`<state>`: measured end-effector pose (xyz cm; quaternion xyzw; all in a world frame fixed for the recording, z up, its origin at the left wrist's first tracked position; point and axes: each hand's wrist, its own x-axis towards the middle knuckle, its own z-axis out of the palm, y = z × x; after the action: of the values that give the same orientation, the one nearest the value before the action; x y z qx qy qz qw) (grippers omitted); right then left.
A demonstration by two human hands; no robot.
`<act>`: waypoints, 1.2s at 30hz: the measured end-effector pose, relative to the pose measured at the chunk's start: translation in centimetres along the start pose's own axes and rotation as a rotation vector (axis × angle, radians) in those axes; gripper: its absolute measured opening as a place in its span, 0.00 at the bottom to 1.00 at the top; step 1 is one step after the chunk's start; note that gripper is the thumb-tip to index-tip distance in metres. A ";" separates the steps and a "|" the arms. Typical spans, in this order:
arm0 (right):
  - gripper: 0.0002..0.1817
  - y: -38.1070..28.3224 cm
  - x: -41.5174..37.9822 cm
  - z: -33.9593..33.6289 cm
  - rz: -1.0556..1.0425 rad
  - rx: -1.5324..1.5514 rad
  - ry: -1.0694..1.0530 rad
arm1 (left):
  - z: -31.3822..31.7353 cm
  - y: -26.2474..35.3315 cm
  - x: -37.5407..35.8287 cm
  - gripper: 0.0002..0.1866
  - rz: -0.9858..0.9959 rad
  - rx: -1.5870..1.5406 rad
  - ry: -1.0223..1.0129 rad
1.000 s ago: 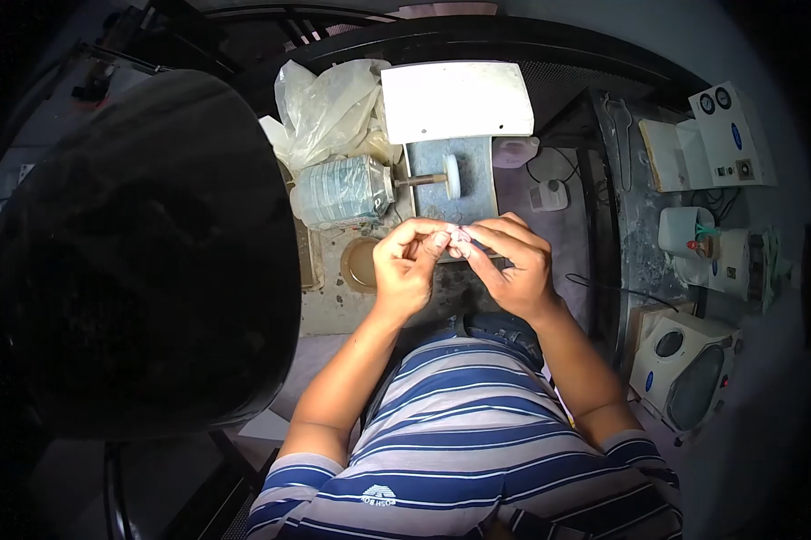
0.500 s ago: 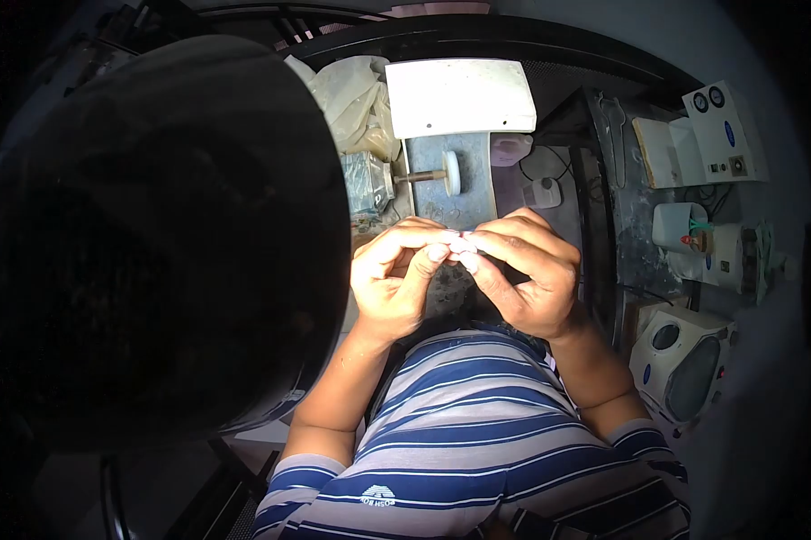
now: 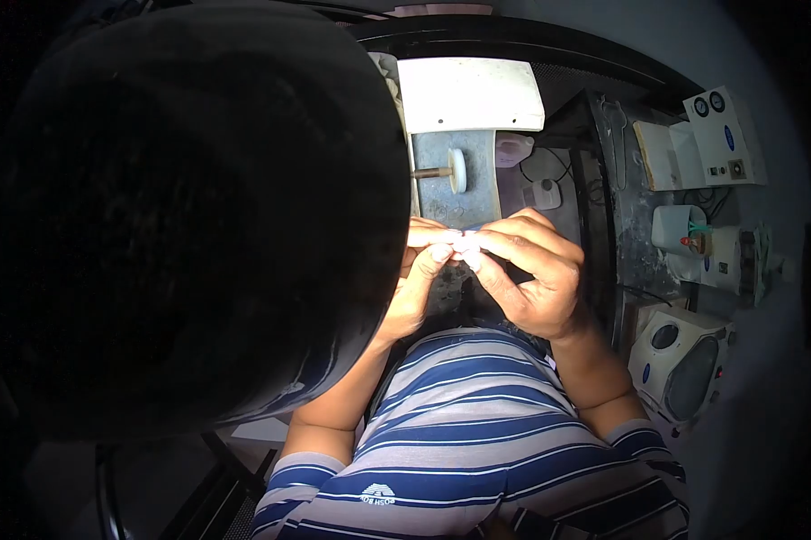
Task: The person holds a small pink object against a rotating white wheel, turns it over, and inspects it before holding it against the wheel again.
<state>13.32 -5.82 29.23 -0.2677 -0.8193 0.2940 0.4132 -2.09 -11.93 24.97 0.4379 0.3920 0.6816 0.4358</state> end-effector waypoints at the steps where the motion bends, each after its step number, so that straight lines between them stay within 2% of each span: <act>1: 0.07 0.0 0.0 0.0 -0.001 0.000 -0.001 | -0.3 -0.2 -0.1 0.05 0.001 -0.001 0.001; 4: 0.07 0.0 -0.2 0.2 -0.002 -0.010 0.000 | -0.8 -0.4 -0.3 0.05 0.042 0.092 -0.038; 10: 0.07 0.0 -0.2 0.2 -0.003 -0.021 -0.003 | -0.7 -0.3 -0.5 0.06 -0.002 0.139 -0.023; 22: 0.07 0.0 -0.6 0.0 0.028 0.005 -0.023 | -0.2 -0.3 -0.8 0.06 0.021 0.085 -0.031; 24: 0.08 0.0 -0.6 -0.2 0.041 0.025 -0.049 | 0.2 -0.3 -0.9 0.06 -0.015 -0.021 0.015; 30: 0.07 0.3 -1.0 -0.3 0.020 0.019 -0.024 | 0.6 -0.5 -1.1 0.05 -0.017 -0.087 0.031; 33: 0.07 0.2 -1.0 -0.3 0.029 0.028 -0.019 | 0.1 -0.6 -1.1 0.06 -0.022 -0.063 -0.055; 36: 0.07 0.3 -1.1 -0.5 0.043 0.032 -0.019 | 0.2 -0.7 -1.1 0.06 -0.012 -0.045 -0.056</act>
<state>14.35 -6.26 28.66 -0.2757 -0.8125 0.3182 0.4031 -1.45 -12.69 24.16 0.4445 0.3670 0.6751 0.4605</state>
